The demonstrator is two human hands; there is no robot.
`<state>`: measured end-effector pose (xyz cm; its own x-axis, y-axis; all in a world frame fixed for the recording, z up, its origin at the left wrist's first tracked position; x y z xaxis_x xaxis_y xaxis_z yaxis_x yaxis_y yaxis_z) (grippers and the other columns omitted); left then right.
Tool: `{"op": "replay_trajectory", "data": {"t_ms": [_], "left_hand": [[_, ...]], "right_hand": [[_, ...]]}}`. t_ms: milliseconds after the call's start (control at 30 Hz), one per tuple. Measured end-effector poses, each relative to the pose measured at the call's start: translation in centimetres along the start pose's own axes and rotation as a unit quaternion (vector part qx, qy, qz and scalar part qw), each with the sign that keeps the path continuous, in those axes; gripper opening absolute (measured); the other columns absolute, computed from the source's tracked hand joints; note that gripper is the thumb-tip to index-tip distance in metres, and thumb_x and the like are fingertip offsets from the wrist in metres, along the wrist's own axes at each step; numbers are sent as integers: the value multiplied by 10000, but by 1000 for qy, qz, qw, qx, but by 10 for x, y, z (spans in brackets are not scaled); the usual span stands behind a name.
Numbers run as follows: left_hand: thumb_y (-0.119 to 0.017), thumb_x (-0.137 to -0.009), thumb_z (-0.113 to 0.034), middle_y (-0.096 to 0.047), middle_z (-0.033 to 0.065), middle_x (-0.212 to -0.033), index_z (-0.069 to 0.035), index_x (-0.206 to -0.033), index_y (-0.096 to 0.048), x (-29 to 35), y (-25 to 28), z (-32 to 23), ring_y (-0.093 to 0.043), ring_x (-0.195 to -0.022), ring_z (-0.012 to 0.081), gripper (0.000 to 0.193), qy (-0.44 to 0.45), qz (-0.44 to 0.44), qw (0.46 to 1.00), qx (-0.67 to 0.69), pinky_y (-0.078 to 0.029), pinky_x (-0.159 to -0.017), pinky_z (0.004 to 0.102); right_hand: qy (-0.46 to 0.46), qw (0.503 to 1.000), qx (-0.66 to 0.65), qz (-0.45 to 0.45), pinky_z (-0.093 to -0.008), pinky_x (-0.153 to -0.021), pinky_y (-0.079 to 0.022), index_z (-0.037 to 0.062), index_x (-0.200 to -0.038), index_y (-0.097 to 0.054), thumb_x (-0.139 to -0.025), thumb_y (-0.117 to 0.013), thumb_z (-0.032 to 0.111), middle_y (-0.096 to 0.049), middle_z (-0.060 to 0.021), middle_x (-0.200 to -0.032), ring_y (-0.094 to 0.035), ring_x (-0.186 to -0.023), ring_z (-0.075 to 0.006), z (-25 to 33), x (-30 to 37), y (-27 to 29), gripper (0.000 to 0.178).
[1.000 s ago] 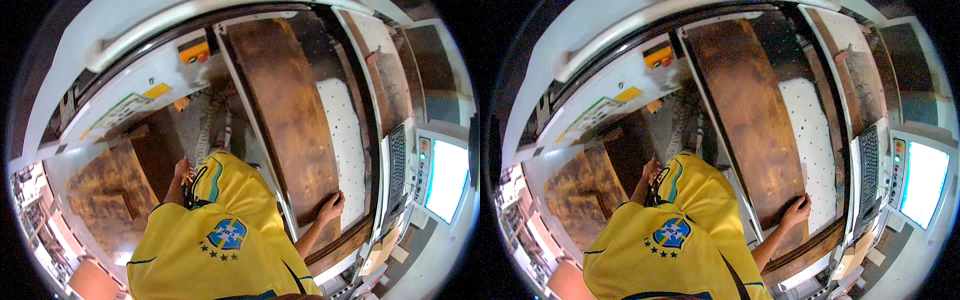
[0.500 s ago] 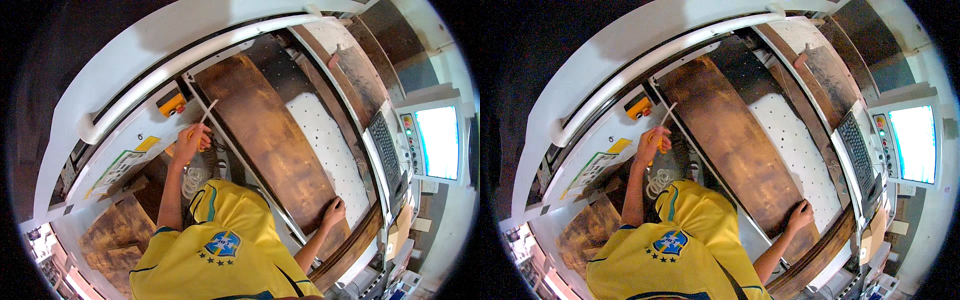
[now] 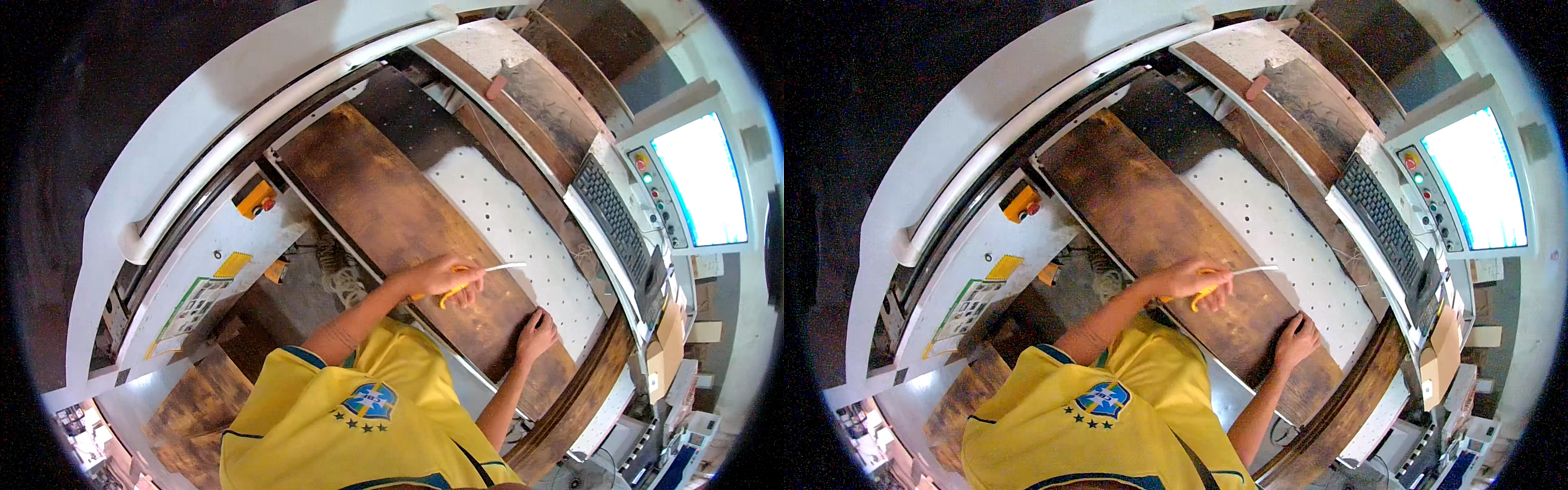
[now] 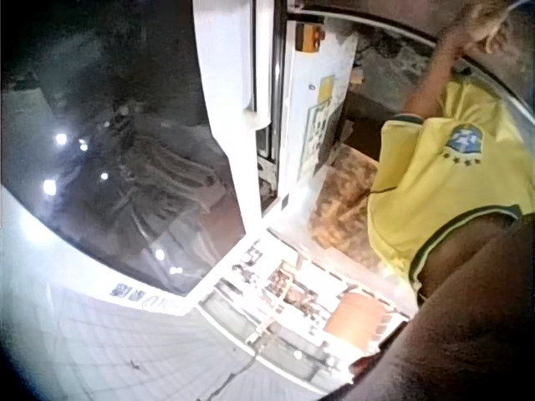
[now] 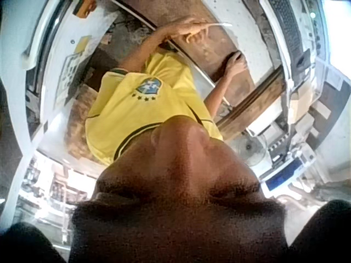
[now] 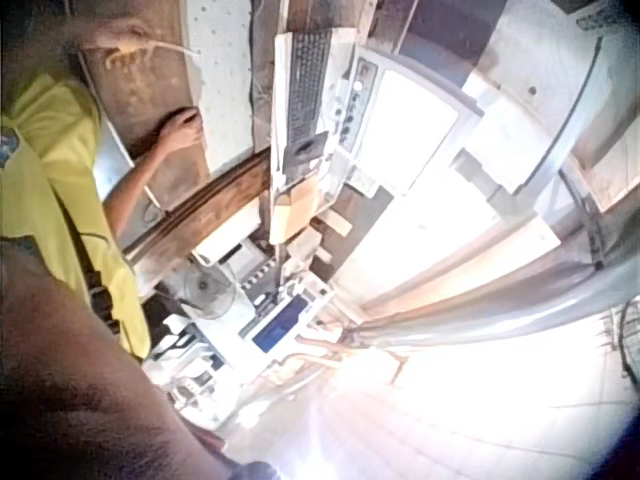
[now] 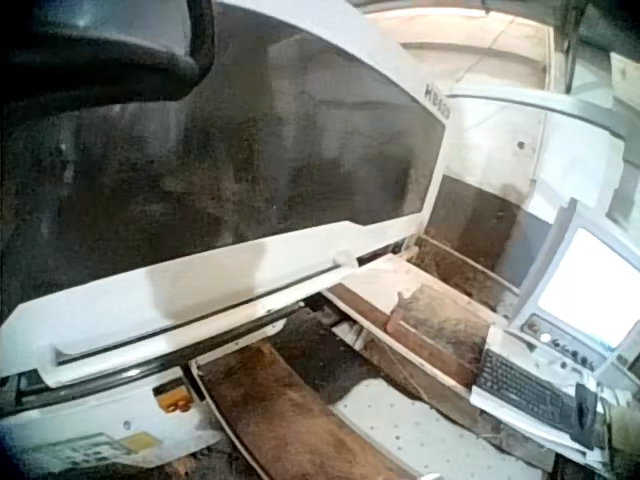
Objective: The person places wooden planks onto a machine table, aligns them, and uses a handheld air nozzle to clean the surface. They then lift the planks and stack them on the floor before repeating the process with additional planks.
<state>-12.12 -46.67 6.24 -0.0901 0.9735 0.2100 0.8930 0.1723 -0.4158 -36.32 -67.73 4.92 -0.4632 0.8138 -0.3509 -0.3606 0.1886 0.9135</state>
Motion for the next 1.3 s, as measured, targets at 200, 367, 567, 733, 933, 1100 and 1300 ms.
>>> {"op": "replay_trajectory", "data": {"t_ms": [200,367,567,733,933,1100,1300], "left_hand": [[-454,-1120,-434,-706,112,-796,-24,-1002,-628,-33,-34,32,-694,-697,189,461,-2,95,995,26,-554,-607,322],[-454,-1123,-400,-685,103,-763,-26,-976,-621,-35,-16,42,-694,-687,210,435,13,22,997,70,-566,-630,342],[-430,-1131,-380,-660,90,-753,-27,-970,-606,-33,-13,33,-705,-714,228,426,-24,-1,997,73,-591,-681,378],[-422,-1130,-405,-626,64,-733,-31,-935,-595,-32,-12,29,-701,-704,213,455,-41,-32,997,62,-587,-687,368],[-406,-1125,-430,-631,84,-755,-29,-941,-586,-34,-8,32,-701,-729,228,477,-22,-50,997,49,-608,-719,407],[-416,-1124,-422,-625,75,-753,-31,-940,-600,-35,-12,26,-700,-719,217,469,-18,-42,998,53,-613,-732,386],[-406,-1119,-448,-628,76,-746,-36,-931,-605,-33,-9,25,-700,-727,230,495,-16,-70,997,43,-616,-732,403]], "right_hand": [[-3,1000,-22,5,-494,-1078,-404,77,-1134,-744,-1016,-601,289,-743,-126,-1124,-640,-1121,-343,3,0,5,281],[-1,999,-47,2,-487,-1105,-379,69,-1138,-737,-1016,-601,258,-735,-124,-1128,-629,-1128,-338,8,1,11,263],[-5,997,-77,-12,-487,-1107,-373,63,-1097,-728,-1017,-601,251,-728,-121,-1097,-624,-1119,-337,14,1,21,241],[-12,996,-87,-16,-485,-1108,-375,66,-1097,-730,-1009,-612,245,-729,-116,-1085,-625,-1116,-335,13,0,21,231],[-12,994,-105,-28,-482,-1105,-378,66,-1083,-736,-993,-627,233,-737,-111,-1078,-630,-1104,-330,13,-1,26,218],[-15,992,-121,-26,-481,-1106,-376,64,-1084,-741,-988,-633,228,-740,-114,-1091,-630,-1102,-332,12,-1,28,218],[-12,992,-118,-31,-488,-1107,-374,62,-1076,-741,-984,-643,231,-740,-127,-1091,-629,-1103,-340,12,0,27,215]]}}
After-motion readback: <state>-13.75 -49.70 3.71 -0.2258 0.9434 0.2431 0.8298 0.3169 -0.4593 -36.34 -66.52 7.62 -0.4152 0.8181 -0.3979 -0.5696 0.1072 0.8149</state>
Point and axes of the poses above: each hand's wrist, its own x-axis away from the middle knuckle, its own y-axis out of the back of the hand, z = x × y, the point moved 10 cm from there along -x, towards the middle knuckle
